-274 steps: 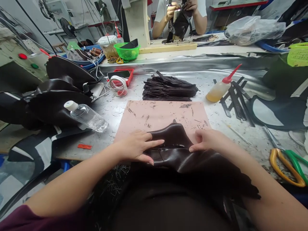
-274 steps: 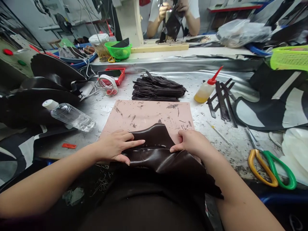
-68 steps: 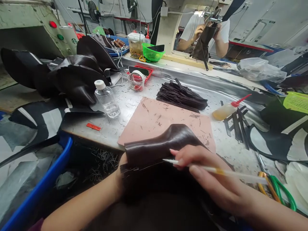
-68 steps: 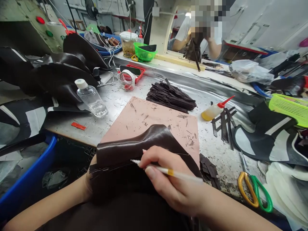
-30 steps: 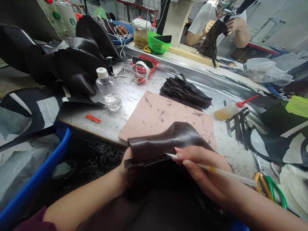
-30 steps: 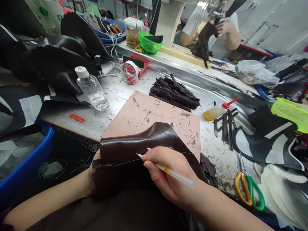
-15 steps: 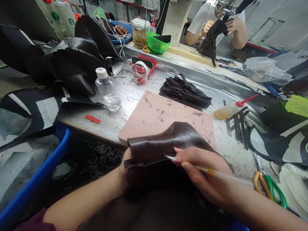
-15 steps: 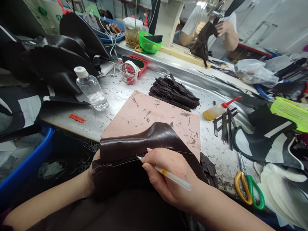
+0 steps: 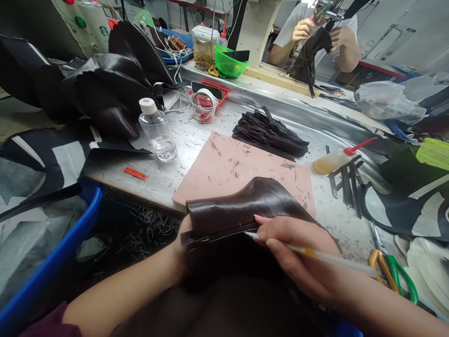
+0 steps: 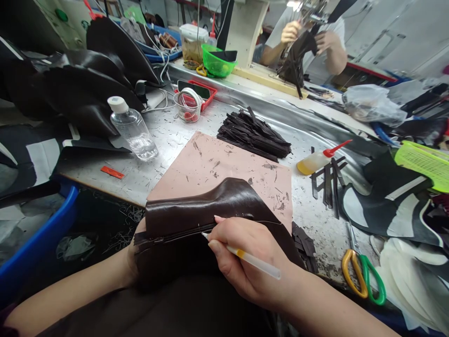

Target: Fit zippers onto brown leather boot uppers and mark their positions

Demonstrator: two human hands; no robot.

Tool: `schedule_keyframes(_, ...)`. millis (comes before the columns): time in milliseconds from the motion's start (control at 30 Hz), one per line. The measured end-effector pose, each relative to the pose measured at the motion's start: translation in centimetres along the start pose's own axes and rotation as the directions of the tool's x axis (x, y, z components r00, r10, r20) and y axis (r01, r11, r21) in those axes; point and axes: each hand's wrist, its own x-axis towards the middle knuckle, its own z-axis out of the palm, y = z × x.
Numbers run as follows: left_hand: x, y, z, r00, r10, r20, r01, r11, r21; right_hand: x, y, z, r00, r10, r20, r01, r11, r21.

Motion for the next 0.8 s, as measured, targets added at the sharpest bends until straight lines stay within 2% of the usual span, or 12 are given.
schedule_keyframes(100, 0.0, 0.1, 0.4, 0.986, -0.145, 0.079, 0.15, 0.987, -0.053, -0.1, -0.1, 0.0, 1.0, -0.004, 0.012, 0.004, 1.0, 0.007)
schedule_keyframes(200, -0.1, 0.3, 0.8, 0.964, -0.229, 0.137, 0.243, 0.965, -0.1, -0.2, 0.0, 0.0, 1.0, 0.004, 0.026, -0.005, 0.999, 0.036)
schedule_keyframes(400, -0.3, 0.6, 1.7, 0.941, -0.293, 0.167, 0.303, 0.952, -0.036, -0.4, 0.5, -0.1, 0.989, 0.113, -0.092, -0.105, 0.991, 0.083)
schedule_keyframes(533, -0.4, 0.6, 2.2, 0.958, -0.239, 0.161, 0.256, 0.962, -0.099, -0.6, 0.7, -0.3, 0.985, 0.142, -0.096, -0.135, 0.988, 0.076)
schedule_keyframes(700, -0.3, 0.7, 1.9, 0.911, -0.33, 0.247, 0.373, 0.915, -0.153, -0.6, 0.6, -0.3, 0.985, 0.132, -0.114, -0.13, 0.991, 0.021)
schedule_keyframes(767, -0.3, 0.7, 1.4, 0.917, -0.332, 0.221, 0.37, 0.915, -0.161, -0.5, 0.5, -0.3, 0.986, 0.126, -0.113, -0.125, 0.992, 0.016)
schedule_keyframes(800, -0.2, 0.6, 1.3, 0.934, -0.304, 0.186, 0.335, 0.928, -0.163, -0.5, 0.5, -0.2, 0.986, 0.126, -0.109, -0.124, 0.992, 0.022)
